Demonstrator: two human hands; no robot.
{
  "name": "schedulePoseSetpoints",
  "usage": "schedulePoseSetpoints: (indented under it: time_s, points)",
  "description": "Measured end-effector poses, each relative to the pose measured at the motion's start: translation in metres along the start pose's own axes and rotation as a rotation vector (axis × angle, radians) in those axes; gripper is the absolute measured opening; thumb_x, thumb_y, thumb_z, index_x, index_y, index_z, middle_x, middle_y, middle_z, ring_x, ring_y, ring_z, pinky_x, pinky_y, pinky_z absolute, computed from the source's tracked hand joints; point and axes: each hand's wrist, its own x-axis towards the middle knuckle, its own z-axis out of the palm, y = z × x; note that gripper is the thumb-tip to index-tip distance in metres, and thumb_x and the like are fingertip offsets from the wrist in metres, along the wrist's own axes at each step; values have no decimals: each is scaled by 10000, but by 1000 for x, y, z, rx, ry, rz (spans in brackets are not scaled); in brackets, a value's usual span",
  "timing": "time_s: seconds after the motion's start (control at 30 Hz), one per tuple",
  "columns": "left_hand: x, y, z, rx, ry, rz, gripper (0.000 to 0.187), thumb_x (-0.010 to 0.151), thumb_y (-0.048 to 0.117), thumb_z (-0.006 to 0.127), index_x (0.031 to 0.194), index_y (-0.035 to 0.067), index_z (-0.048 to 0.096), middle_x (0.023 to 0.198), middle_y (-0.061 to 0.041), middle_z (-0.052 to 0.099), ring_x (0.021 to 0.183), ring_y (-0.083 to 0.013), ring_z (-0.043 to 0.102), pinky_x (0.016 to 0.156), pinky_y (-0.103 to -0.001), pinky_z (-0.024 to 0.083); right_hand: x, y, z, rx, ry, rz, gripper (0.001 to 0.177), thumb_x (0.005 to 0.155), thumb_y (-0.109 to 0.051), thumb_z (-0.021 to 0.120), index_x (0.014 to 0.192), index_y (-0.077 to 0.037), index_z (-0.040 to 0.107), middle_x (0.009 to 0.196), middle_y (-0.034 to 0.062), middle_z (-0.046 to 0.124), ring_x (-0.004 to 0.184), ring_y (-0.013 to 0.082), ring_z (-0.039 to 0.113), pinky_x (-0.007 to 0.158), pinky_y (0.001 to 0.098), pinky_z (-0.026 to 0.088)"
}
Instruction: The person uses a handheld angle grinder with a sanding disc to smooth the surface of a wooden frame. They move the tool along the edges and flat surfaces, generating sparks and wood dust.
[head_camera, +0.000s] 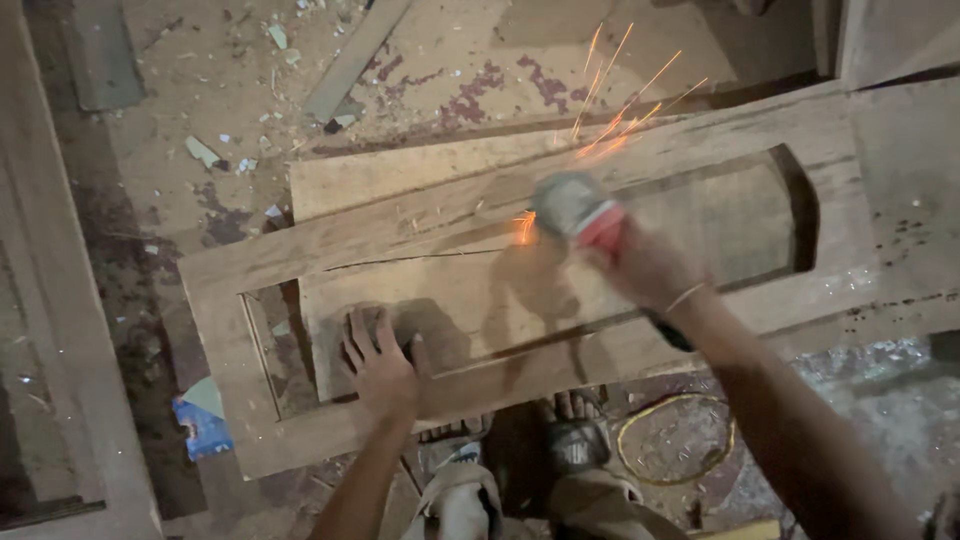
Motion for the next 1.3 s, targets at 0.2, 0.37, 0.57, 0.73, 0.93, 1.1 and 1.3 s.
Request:
schedulePoseSetpoints:
  time_s: [0.2, 0.37, 0.57, 0.73, 0.93, 1.1, 1.3]
  points:
    - [0, -5, -2, -9, -11, 19, 609, 931, 402, 611, 1447, 93, 513, 1620, -229, 337, 1476, -493, 307, 1128, -683, 294, -12, -6, -6, 22, -35, 74, 608, 883, -528, 710, 1148, 7, 597, 910, 293, 714, 878, 482, 700, 754, 555, 546]
    - [0, -2, 1, -29, 45, 20, 634, 922, 413, 616, 1447, 71, 515, 1604, -253, 347, 1454, -499, 333, 1102, -686, 312, -16, 52, -42, 240, 99, 162, 396, 942, -413, 666, 1104, -54, 711, 946, 234, 737, 921, 389, 730, 774, 455, 541]
    - [-2, -7, 1, -12, 75, 61, 612, 950, 416, 624, 1427, 46, 522, 1592, -258, 366, 1478, -499, 341, 1133, -681, 313, -6, 33, -38, 129, 54, 231, 376, 988, -404, 689, 1094, -44, 702, 946, 256, 718, 939, 419, 707, 771, 472, 535]
    - [-2, -13, 1, -26, 62, 91, 591, 952, 383, 613, 1447, 71, 529, 1577, -267, 370, 1465, -489, 340, 1148, -668, 303, -1, 30, -19, 270, 4, -159, 314, 985, -351, 629, 977, -47, 708, 863, 190, 688, 843, 349, 691, 792, 407, 536]
    - [0, -3, -3, -51, -22, -2, 642, 926, 410, 609, 1447, 64, 467, 1591, -271, 301, 1480, -491, 281, 1131, -688, 267, -13, 55, -49, 208, 114, 338, 284, 1035, -301, 619, 1116, -46, 715, 794, 212, 685, 780, 357, 708, 701, 445, 530]
    - [3, -3, -13, -71, -106, -5, 657, 936, 393, 613, 1468, 45, 445, 1600, -290, 263, 1466, -532, 237, 1114, -711, 234, -2, 23, -15, 164, 140, -226, 256, 1032, -249, 591, 1090, -22, 693, 908, 207, 690, 835, 382, 694, 740, 471, 534]
    - [1, -2, -16, -92, -31, 12, 663, 913, 362, 622, 1480, 60, 458, 1580, -291, 311, 1479, -510, 258, 1135, -695, 237, 6, -110, 25, -78, -126, -53, 521, 932, -462, 775, 1115, -9, 594, 874, 230, 711, 814, 448, 694, 719, 533, 544]
